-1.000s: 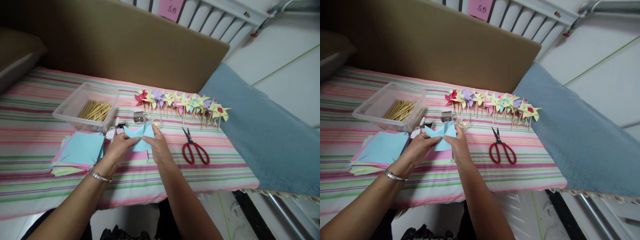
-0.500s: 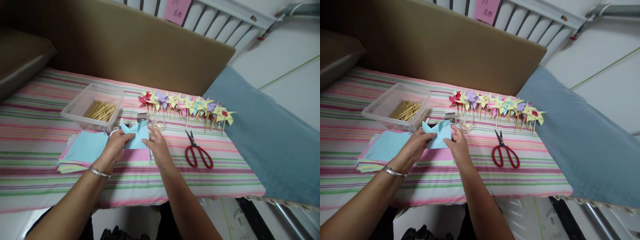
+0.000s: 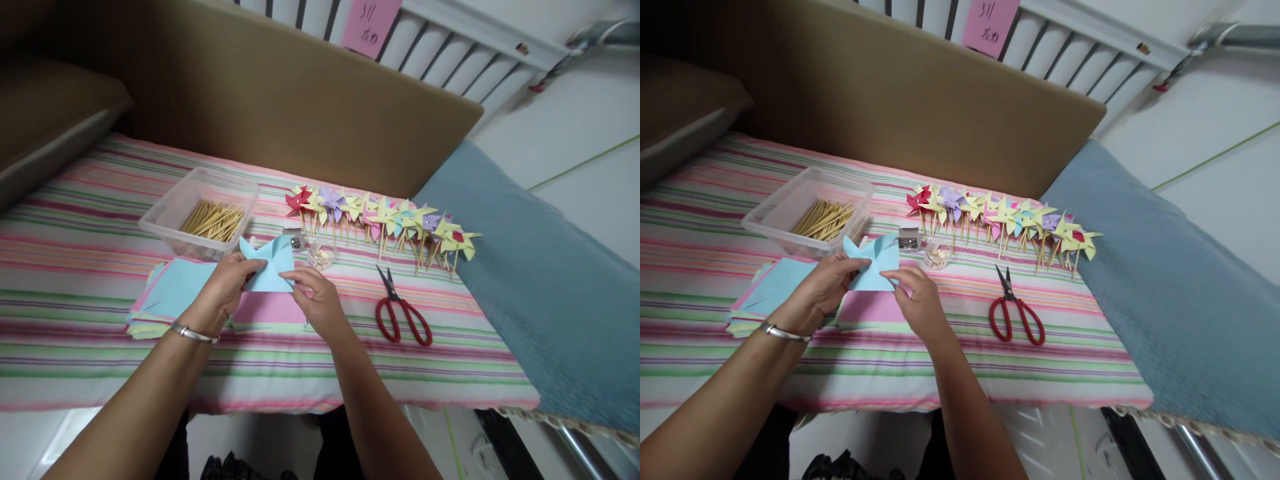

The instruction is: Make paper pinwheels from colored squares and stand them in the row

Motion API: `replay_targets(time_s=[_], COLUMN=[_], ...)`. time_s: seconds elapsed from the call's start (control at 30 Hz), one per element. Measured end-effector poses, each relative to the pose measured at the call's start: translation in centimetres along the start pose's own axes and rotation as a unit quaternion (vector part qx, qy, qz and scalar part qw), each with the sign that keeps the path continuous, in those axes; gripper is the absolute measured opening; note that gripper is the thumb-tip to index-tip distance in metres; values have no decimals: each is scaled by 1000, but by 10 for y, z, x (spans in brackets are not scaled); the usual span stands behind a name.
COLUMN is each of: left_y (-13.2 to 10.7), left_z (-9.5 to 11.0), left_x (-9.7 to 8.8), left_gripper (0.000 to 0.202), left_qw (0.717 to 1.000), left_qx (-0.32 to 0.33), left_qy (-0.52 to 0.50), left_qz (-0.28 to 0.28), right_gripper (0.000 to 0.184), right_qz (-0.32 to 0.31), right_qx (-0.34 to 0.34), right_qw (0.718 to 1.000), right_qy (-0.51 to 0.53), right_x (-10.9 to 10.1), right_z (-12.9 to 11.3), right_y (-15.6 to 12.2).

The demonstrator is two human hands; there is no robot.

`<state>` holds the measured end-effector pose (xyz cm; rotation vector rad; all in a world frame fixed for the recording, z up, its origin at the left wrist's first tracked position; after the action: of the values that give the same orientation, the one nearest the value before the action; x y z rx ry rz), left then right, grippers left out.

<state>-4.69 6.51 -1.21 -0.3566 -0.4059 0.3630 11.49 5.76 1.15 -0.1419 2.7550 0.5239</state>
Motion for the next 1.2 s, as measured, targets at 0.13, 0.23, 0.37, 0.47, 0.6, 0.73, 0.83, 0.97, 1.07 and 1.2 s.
replay_targets(time_s=[0.13,0.23,0.37,0.47,0.6,0.73,0.83,0.97,1.07,1.2], left_y=[1,0,-2,-5,-8,-6,-3,-2,-4,-6], left_z=[0,-3,-8,-8,-12,-18,-23,-26,-27,-27], left_x=[-1,0,4,8,12,13,13,12,13,14], left_gripper=[20,20,20,21,23,22,18,18,19,22], left_qw=[1000,1000,998,997,996,995,996,996,996,996], left_qx=[2,-6,-21,-19,-12,-2,0,-3,-8,-14], left_qy=[6,24,44,57,80,84,77,73,73,62], left_qz=[5,-3,-37,-42,-39,-47,-53,-52,-56,-60], right_gripper=[19,10,4,6,9,10,12,15,15,15], right_qz=[-8,-10,-1,15,45,62,70,91,105,108], right_qx=[-3,20,86,145,152,128,118,114,119,126], right_qw=[1000,999,992,983,984,989,990,989,987,986], right_qy=[7,40,96,110,86,48,26,12,9,9], right_x=[-1,-1,3,7,8,6,5,5,5,5], right_z=[-3,-3,4,14,19,15,13,14,17,21], right_y=[1,3,3,2,1,2,2,2,1,1])
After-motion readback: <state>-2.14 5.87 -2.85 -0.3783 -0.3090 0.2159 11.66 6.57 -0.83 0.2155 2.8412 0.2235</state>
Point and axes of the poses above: each hand's wrist, its own y-axis towards the middle knuckle, its own x-axis out of the palm, z = x × y, the point moved 5 cm from there along y, towards the middle knuckle, and after that the axes turned 11 degrees about z, right-handed, at the moved point
